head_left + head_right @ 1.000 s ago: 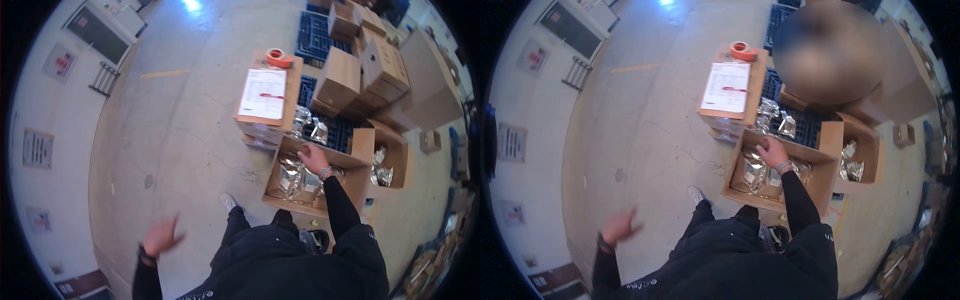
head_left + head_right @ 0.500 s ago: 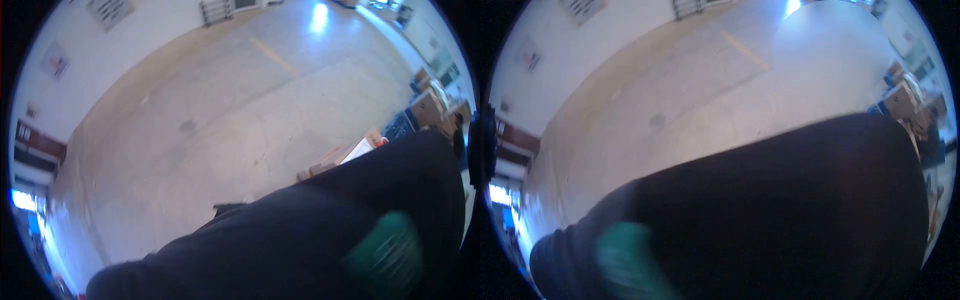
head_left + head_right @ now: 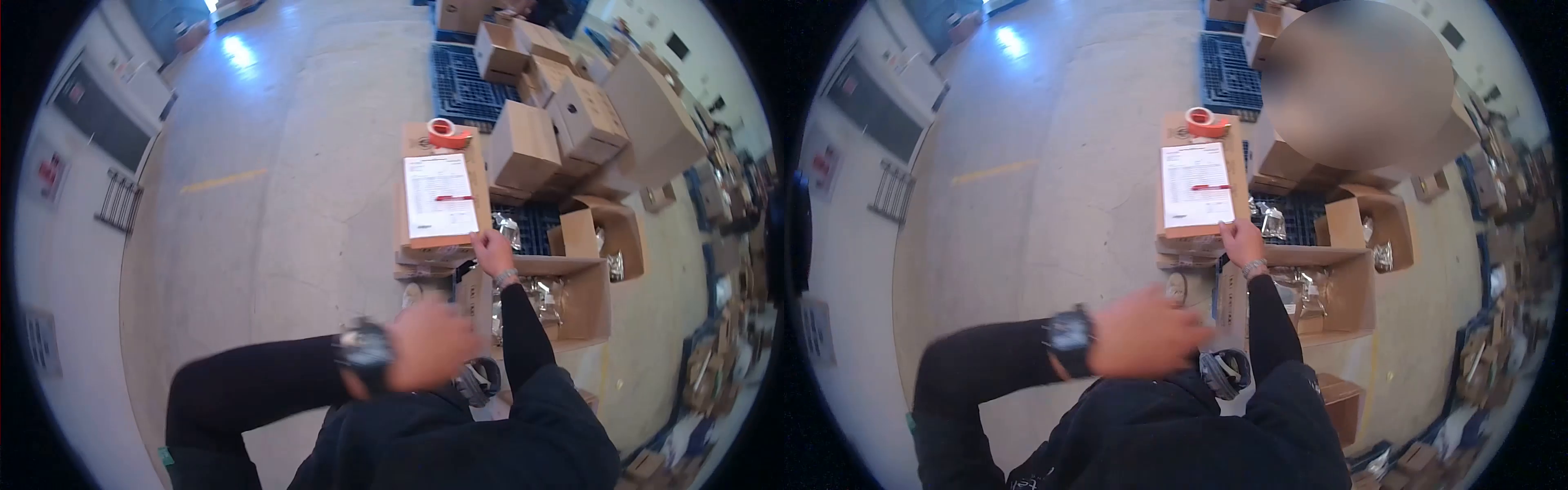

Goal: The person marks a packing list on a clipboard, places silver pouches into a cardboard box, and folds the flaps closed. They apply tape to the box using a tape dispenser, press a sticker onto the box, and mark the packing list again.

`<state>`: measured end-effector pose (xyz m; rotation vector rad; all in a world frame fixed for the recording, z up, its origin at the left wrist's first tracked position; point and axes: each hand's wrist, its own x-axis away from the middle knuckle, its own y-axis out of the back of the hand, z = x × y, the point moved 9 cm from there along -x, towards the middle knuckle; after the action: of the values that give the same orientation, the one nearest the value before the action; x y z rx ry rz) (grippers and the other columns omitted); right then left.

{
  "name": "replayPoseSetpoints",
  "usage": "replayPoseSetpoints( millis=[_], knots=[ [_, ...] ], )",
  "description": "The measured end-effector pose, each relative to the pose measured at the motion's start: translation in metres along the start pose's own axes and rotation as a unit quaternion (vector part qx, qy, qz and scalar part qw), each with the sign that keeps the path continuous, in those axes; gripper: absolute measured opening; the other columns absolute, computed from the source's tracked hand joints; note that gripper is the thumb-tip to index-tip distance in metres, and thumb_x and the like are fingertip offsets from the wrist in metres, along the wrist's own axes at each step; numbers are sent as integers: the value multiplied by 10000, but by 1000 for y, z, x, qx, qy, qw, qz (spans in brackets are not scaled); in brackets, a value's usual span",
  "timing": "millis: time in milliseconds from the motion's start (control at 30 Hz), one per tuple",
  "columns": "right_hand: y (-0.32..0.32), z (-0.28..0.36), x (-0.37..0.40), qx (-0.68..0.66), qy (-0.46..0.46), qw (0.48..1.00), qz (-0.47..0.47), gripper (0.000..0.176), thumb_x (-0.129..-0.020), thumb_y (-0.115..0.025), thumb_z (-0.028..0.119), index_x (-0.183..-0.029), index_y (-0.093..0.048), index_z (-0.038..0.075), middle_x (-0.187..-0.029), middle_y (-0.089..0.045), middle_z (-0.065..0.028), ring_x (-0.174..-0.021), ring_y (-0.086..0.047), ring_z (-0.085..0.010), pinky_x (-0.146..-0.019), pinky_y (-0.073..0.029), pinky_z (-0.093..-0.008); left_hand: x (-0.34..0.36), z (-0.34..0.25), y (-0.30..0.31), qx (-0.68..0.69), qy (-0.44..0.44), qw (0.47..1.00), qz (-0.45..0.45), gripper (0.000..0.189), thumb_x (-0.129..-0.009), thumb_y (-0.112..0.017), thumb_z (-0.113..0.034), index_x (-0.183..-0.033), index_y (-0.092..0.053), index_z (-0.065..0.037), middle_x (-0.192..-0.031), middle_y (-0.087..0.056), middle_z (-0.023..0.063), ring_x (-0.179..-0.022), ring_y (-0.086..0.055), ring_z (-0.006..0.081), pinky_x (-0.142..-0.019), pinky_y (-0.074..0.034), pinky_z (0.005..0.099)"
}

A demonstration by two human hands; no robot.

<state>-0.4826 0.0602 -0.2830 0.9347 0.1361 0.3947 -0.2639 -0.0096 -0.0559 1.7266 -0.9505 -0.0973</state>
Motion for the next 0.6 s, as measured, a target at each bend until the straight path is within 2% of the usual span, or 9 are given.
replayPoseSetpoints(
  millis=[67, 133, 200, 233, 267, 300, 367, 467, 600],
  knots=[
    [-12, -21, -33, 28, -28, 999, -8, 240, -885, -643, 265, -887, -660, 26, -815, -638, -156, -768, -629, -361, -718, -507, -445, 7, 82, -58, 110, 76, 984, 115, 614, -884, -621, -463, -1362, -487, -102, -1186, -643, 150, -1085, -625, 334, -893, -501, 431],
    [-25, -18, -76, 75, 99, 988, -95, 230, -862, -646, 240, -1014, -649, 66, -991, -606, -156, -881, -620, -349, -760, -517, -449, -8, 176, -105, 267, 128, 954, 55, 610, -895, -618, -449, -1360, -482, -79, -1183, -640, 152, -1056, -635, 321, -888, -511, 430],
    [-59, -25, -129, 83, 52, 995, -18, 286, -850, -634, 212, -1113, -619, 102, -1132, -553, -150, -1002, -585, -348, -828, -514, -452, -42, 252, -150, 371, 159, 913, 69, 629, -916, -601, -445, -1400, -433, -81, -1245, -613, 145, -1105, -616, 302, -911, -501, 437],
    [-79, -34, -149, 154, 36, 987, -3, 303, -846, -623, 187, -1141, -617, 117, -1130, -567, -138, -1068, -565, -343, -859, -503, -460, -57, 296, -172, 582, 258, 769, -56, 652, -911, -615, -426, -1422, -402, -81, -1286, -577, 120, -1138, -586, 286, -930, -481, 454],
    [-94, -41, -162, 193, 35, 980, 16, 341, -846, -602, 178, -1184, -609, 133, -1138, -571, -128, -1082, -566, -336, -901, -473, -457, -65, 332, -202, 738, 340, 557, -172, 678, -906, -628, -407, -1443, -371, -82, -1326, -541, 94, -1171, -556, 270, -949, -462, 472],
    [-106, -45, -168, 205, 43, 978, 6, 348, -862, -574, 175, -1206, -601, 127, -1140, -572, -123, -1083, -568, -321, -913, -459, -455, -85, 350, -223, 739, 342, 559, -158, 678, -906, -628, -407, -1443, -371, -82, -1326, -541, 94, -1171, -556, 270, -949, -462, 472],
    [-126, -60, -179, 220, 40, 975, 10, 357, -878, -546, 173, -1228, -593, 121, -1142, -574, -117, -1083, -571, -306, -925, -446, -452, -99, 390, -258, 734, 428, 450, -275, 745, -892, -656, -392, -1476, -301, -95, -1372, -470, 58, -1215, -499, 254, -990, -407, 498],
    [-151, -78, -185, 192, -4, 979, 64, 350, -912, -487, 167, -1241, -585, 97, -1131, -578, -100, -1064, -576, -280, -931, -416, -451, -136, 417, -267, 695, 453, 483, -279, 730, -887, -662, -410, -1450, -316, -100, -1336, -478, 72, -1174, -510, 230, -1002, -383, 475],
    [-147, -68, -176, 188, 8, 982, 0, 306, -922, -477, 171, -1180, -620, 90, -1093, -585, -81, -1037, -584, -257, -903, -401, -440, -168, 446, -249, 714, 440, 464, -285, 735, -878, -665, -456, -1431, -329, -106, -1304, -505, 83, -1142, -526, 204, -984, -384, 487]
  ],
)
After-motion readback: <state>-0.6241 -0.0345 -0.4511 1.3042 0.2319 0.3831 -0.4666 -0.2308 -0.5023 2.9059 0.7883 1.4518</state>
